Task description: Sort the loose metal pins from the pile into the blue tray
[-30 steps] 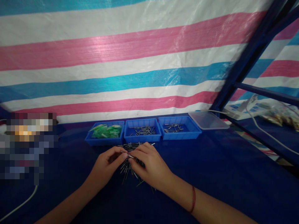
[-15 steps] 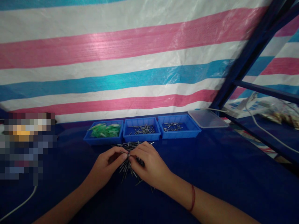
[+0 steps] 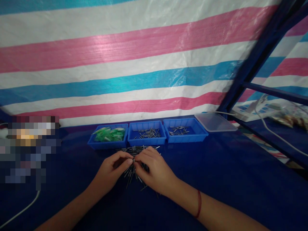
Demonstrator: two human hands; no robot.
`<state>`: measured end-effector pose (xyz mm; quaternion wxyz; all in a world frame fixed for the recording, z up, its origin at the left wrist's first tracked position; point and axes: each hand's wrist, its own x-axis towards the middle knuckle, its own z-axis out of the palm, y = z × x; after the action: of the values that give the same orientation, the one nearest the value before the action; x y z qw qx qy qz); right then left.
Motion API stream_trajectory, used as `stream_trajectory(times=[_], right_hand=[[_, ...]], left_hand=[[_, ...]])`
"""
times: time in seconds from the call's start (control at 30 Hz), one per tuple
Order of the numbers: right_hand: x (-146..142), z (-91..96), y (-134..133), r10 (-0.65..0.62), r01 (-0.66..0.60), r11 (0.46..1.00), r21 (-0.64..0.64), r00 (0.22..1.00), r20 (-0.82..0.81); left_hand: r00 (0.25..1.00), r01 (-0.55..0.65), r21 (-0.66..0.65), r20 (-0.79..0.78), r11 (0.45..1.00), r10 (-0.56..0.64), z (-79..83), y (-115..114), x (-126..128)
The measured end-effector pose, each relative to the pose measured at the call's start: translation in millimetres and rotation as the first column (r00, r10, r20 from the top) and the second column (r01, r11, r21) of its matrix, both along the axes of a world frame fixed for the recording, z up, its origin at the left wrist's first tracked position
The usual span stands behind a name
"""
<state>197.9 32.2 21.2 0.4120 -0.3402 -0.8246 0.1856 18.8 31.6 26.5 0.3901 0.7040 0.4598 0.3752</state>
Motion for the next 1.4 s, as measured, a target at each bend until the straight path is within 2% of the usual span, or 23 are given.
stream_trajectory(times=[0.17, 0.33, 0.67, 1.0, 1.1, 1.17, 1.27, 1.33, 1.4], right_hand=[[0.0, -3.0, 0.5, -0.023, 0.023, 1.0, -0.007, 0.999, -0.027], [0.8, -4.3, 0.9, -0.057, 0.057, 0.998, -0.008, 0.997, -0.042], [2.2, -0.3, 0.5, -0.083, 0.09, 0.994, 0.056, 0.99, -0.115], [4.9, 4.7, -3.6, -0.024, 0.042, 0.993, 0.108, 0.987, -0.161], [6.1, 7.8, -4.8, -0.022, 0.038, 0.994, 0.104, 0.988, -0.151], [11.3, 11.5, -1.9, -0.051, 0.068, 0.991, 0.117, 0.989, -0.14], [30.0, 19.2, 11.3, -0.188, 0.207, 0.952, 0.224, 0.977, -0.1], [48.7, 23.5, 25.2, -0.344, 0.339, 0.881, 0.329, 0.938, -0.044], [68.7, 24.8, 39.7, -0.52, 0.466, 0.789, 0.401, 0.854, 0.031]], left_hand=[[1.0, 0.006, 0.022, -0.012, 1.0, -0.006, 2.1, -0.5, 0.3], [1.0, 0.023, 0.039, -0.005, 0.999, -0.023, -2.9, 1.2, -1.1], [0.999, 0.032, 0.036, -0.02, 0.999, -0.031, -3.0, 2.7, -0.4], [0.993, 0.113, -0.023, 0.023, 0.993, -0.113, -5.9, 3.3, 0.3], [0.99, 0.128, 0.002, -0.051, 0.992, -0.128, -2.5, 1.4, 1.6], [0.984, 0.104, 0.076, -0.152, 0.992, -0.091, 2.4, 0.3, 1.5], [0.959, 0.052, 0.207, -0.284, 0.977, 0.009, 10.7, 2.0, -2.6], [0.927, 0.054, 0.251, -0.373, 0.966, 0.046, 14.5, 5.8, -8.0], [0.874, 0.097, 0.262, -0.485, 0.96, 0.045, 15.9, 10.3, -14.6]])
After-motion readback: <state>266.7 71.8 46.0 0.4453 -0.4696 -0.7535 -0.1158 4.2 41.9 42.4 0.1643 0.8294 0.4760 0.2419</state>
